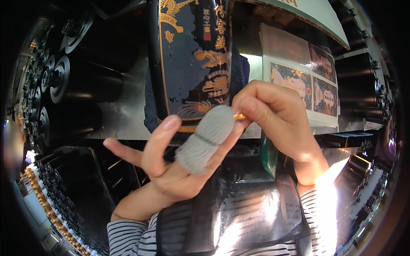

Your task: The person applies a printed label to a black cylindrical container, smooths it with a green plastic squeegee, and then applies a gold foil strip to the top and bottom edges. The person repeats this process on multiple cylinders, using a cloth to wipe the surfaces before and after application.

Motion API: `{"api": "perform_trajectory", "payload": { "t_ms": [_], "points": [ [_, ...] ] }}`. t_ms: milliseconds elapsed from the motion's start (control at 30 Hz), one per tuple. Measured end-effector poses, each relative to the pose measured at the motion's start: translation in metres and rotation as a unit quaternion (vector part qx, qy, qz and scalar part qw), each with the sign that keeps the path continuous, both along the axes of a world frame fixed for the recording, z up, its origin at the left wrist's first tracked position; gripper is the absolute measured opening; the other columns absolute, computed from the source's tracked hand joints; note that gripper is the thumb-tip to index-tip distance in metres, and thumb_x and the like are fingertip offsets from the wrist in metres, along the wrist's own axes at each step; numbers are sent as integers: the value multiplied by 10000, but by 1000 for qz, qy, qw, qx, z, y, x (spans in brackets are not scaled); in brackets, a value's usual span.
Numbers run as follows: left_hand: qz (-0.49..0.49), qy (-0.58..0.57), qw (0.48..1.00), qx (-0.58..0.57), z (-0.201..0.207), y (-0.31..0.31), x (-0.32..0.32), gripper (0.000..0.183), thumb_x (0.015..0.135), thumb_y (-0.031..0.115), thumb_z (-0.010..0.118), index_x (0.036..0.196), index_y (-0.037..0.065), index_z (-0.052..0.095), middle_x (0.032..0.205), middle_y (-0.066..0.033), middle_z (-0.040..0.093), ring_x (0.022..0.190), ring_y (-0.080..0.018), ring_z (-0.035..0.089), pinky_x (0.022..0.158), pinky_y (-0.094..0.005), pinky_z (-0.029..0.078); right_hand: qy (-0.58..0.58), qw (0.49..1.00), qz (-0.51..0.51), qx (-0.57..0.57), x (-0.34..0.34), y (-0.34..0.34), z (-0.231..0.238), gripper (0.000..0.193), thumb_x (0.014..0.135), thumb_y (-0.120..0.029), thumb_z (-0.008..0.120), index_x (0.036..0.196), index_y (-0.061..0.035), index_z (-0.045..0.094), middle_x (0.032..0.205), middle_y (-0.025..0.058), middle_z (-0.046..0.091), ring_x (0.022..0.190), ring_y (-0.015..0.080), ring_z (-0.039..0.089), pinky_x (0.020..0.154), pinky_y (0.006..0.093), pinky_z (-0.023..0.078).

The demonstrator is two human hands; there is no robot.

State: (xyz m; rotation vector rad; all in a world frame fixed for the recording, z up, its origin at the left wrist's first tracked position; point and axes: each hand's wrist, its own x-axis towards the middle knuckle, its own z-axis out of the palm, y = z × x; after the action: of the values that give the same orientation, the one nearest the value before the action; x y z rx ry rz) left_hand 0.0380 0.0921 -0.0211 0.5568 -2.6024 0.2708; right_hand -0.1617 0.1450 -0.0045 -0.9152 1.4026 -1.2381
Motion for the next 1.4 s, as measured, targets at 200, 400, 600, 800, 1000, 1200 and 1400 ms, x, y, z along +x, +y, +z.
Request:
{"api": "perform_trajectory", "payload": {
  "t_ms": [200, 400, 600, 800, 1000, 1200, 1400],
  "points": [
    [41, 121, 986, 103, -9, -31, -9, 592, 831, 288, 690, 1350, 84, 492, 1377, -130, 468, 1342, -313, 334, 1156, -523, 80, 96, 995, 12, -31, -3, 5, -1, 155, 887, -140, 663, 876, 11, 634, 767, 19, 615, 684, 62, 518, 631, 224, 431],
    [67, 153, 934, 315, -23, -26, 14, 665, 867, 279, 663, 1379, -60, 407, 1394, -235, 457, 1284, -377, 460, 1111, -629, 60, 70, 996, 47, -4, 2, -3, 5, 155, 819, -108, 733, 797, -10, 616, 699, -22, 578, 618, 31, 463, 550, 191, 370],
    [13, 19, 995, 93, -5, -2, 23, 329, 892, 135, 606, 1221, 134, 603, 1356, -197, 427, 1320, -394, 347, 1094, -669, -8, 47, 998, 48, 17, -1, -2, 8, 139, 853, -100, 695, 815, 10, 621, 756, 2, 599, 669, 42, 512, 599, 182, 411],
    [-25, -15, 999, -20, 2, -6, -8, 269, 847, 229, 691, 1099, 322, 693, 1303, -109, 331, 1327, -274, 251, 1135, -593, -25, -16, 999, 3, 39, -2, 2, 12, 159, 918, -127, 615, 868, 24, 622, 776, 5, 587, 709, 40, 509, 619, 188, 416],
    [31, 185, 952, 243, -12, -42, -12, 758, 879, 367, 641, 1421, -59, 327, 1472, -157, 390, 1353, -295, 381, 1166, -471, 128, 105, 994, 13, -3, 2, -1, 6, 180, 854, -143, 708, 814, 4, 613, 716, -13, 572, 646, 39, 487, 579, 188, 394],
    [30, 126, 959, 251, -17, -9, 27, 479, 907, 56, 525, 1365, -52, 436, 1405, -244, 441, 1339, -490, 330, 1090, -666, 31, 70, 996, 45, 37, 1, -8, 13, 173, 784, -73, 764, 772, -14, 602, 738, -15, 582, 656, 28, 507, 590, 169, 403],
    [-6, -20, 1000, 19, -1, -1, 5, 309, 874, 143, 639, 1159, 263, 640, 1380, -144, 343, 1307, -304, 315, 1121, -620, -10, 2, 999, 27, 37, 1, -5, 12, 123, 859, -83, 685, 850, 23, 623, 808, 19, 616, 721, 49, 556, 640, 177, 444]
  ]
}}
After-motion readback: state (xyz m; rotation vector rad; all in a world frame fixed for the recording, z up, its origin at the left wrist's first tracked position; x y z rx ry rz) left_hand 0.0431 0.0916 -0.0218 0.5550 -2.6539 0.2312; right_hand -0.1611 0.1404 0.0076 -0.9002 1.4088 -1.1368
